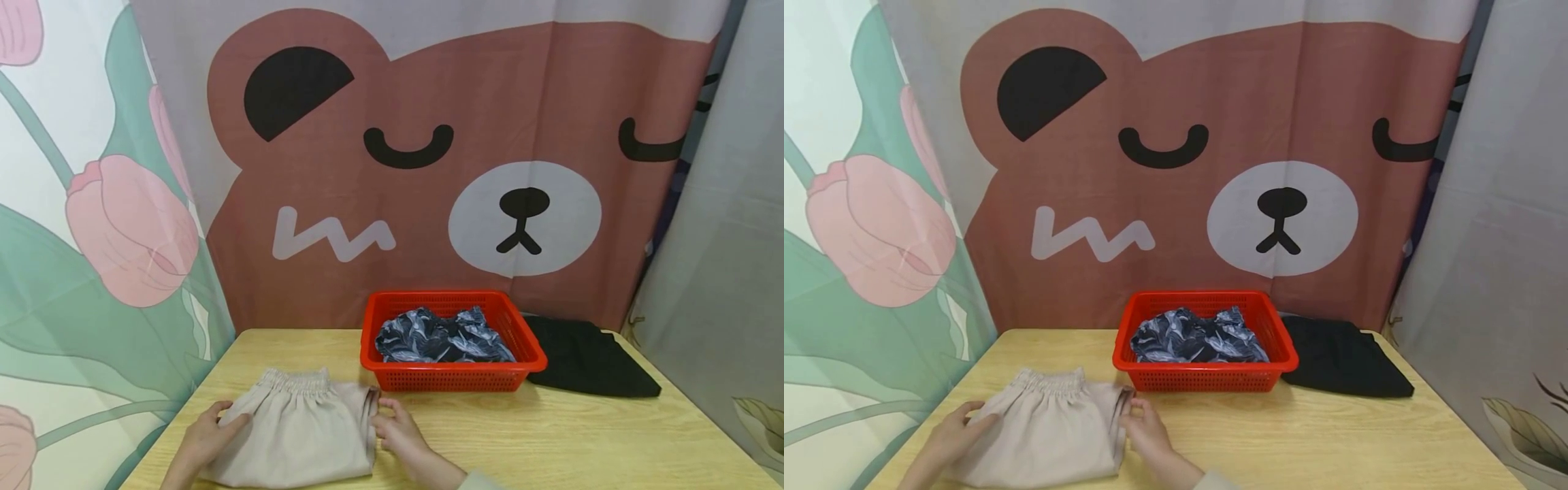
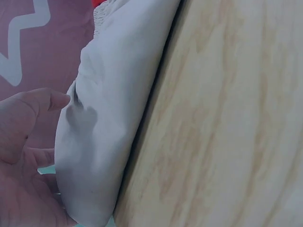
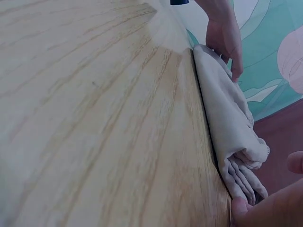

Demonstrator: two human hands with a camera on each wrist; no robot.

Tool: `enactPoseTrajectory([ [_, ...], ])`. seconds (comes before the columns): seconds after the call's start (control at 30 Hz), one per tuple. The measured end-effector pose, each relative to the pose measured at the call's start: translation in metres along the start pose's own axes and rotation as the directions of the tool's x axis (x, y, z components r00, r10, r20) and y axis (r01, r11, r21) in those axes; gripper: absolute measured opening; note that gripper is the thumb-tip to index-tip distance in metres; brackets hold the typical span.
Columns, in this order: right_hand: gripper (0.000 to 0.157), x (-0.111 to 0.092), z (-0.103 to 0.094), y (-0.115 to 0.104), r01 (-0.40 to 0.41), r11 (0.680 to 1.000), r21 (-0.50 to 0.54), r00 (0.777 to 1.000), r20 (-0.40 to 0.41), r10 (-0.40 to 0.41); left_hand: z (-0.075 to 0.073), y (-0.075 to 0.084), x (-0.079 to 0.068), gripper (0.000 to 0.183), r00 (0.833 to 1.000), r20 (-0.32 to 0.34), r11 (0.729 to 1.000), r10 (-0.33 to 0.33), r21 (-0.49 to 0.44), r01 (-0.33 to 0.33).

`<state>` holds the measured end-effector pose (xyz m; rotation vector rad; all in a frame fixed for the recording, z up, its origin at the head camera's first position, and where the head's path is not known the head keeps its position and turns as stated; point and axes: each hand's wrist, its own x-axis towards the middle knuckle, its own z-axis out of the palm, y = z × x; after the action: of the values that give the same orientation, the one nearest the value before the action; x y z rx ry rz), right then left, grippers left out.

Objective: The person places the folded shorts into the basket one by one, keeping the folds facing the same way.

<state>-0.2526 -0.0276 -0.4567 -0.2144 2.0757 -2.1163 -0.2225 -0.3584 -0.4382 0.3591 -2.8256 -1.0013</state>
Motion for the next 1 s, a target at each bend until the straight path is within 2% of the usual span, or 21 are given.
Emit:
enactPoseTrajectory([
  [0.2,0.051,-0.002,0.009,0.002,0.036,0.999,-0.012,0.999,-0.021,-0.036,0.001,0.001,0.0,0.079,1.0,0.02,0.999,-0.007,-0.039,0.008],
  [0.37,0.053,-0.002,0.013,0.0,0.059,0.998,-0.002,0.998,-0.008,-0.059,0.003,0.0,0.0,0.08,0.999,0.039,0.996,-0.01,-0.085,0.013],
  [0.6,0.055,-0.001,0.017,0.001,0.096,0.994,-0.046,0.995,0.003,-0.096,0.007,0.002,0.0,0.08,0.997,0.079,0.987,-0.002,-0.162,0.015],
  [0.77,0.063,0.001,0.018,0.002,0.098,0.994,-0.053,0.995,0.025,-0.097,0.009,0.004,0.001,0.08,0.993,0.114,0.973,-0.008,-0.226,0.034],
  [0.87,0.064,0.002,0.018,0.004,0.103,0.994,-0.049,0.994,0.052,-0.1,0.011,0.006,0.0,0.078,0.993,0.117,0.972,-0.024,-0.228,0.05],
  [1.0,0.062,0.005,0.018,0.005,0.108,0.992,-0.072,0.992,0.081,-0.102,0.012,0.01,-0.001,0.076,0.994,0.109,0.964,-0.01,-0.264,0.039],
])
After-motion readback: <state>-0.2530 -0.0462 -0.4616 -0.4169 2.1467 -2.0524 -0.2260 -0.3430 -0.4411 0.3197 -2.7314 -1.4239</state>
